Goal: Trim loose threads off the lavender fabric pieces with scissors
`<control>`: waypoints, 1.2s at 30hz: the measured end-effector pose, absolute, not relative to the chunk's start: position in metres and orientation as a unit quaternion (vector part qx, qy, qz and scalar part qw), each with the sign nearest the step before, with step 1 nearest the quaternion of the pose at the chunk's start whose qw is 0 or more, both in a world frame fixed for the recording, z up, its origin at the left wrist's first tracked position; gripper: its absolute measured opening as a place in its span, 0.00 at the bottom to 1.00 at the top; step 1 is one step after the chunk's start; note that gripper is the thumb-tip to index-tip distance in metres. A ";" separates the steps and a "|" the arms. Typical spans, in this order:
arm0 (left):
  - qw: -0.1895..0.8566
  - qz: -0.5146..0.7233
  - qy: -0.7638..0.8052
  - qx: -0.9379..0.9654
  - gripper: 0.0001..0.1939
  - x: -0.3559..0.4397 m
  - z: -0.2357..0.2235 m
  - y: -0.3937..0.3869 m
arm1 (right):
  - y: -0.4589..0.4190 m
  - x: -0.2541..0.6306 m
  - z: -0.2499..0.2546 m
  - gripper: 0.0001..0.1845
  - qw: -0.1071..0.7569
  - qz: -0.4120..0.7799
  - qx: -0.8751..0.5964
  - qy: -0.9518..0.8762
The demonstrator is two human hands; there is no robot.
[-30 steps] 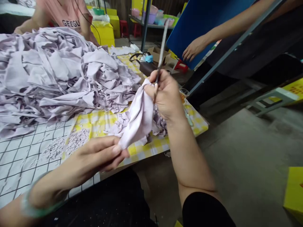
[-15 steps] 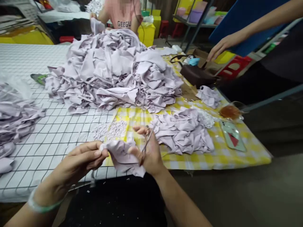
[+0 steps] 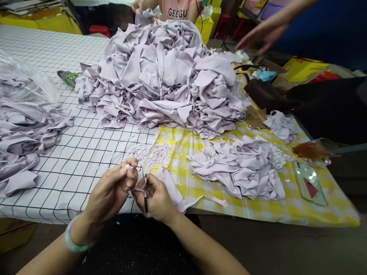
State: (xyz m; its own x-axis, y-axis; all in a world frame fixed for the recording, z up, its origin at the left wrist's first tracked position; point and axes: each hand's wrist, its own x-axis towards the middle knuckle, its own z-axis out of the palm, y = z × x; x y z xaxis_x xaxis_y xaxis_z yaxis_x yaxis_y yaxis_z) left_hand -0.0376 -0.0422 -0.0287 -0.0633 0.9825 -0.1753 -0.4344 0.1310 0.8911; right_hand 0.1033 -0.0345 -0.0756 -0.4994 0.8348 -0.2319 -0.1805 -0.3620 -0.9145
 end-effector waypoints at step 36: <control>0.368 0.507 0.452 0.635 0.12 -0.020 -0.067 -0.022 | 0.016 0.153 -0.064 0.31 0.228 0.314 -0.452 -0.803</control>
State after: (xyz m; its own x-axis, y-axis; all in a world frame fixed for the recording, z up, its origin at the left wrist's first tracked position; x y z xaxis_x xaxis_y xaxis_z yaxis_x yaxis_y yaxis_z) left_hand -0.0196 -0.0219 -0.0671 0.0765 0.9474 0.3108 0.2002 -0.3199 0.9260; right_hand 0.1533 0.0158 -0.0643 -0.4867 0.8696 0.0826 0.5834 0.3940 -0.7102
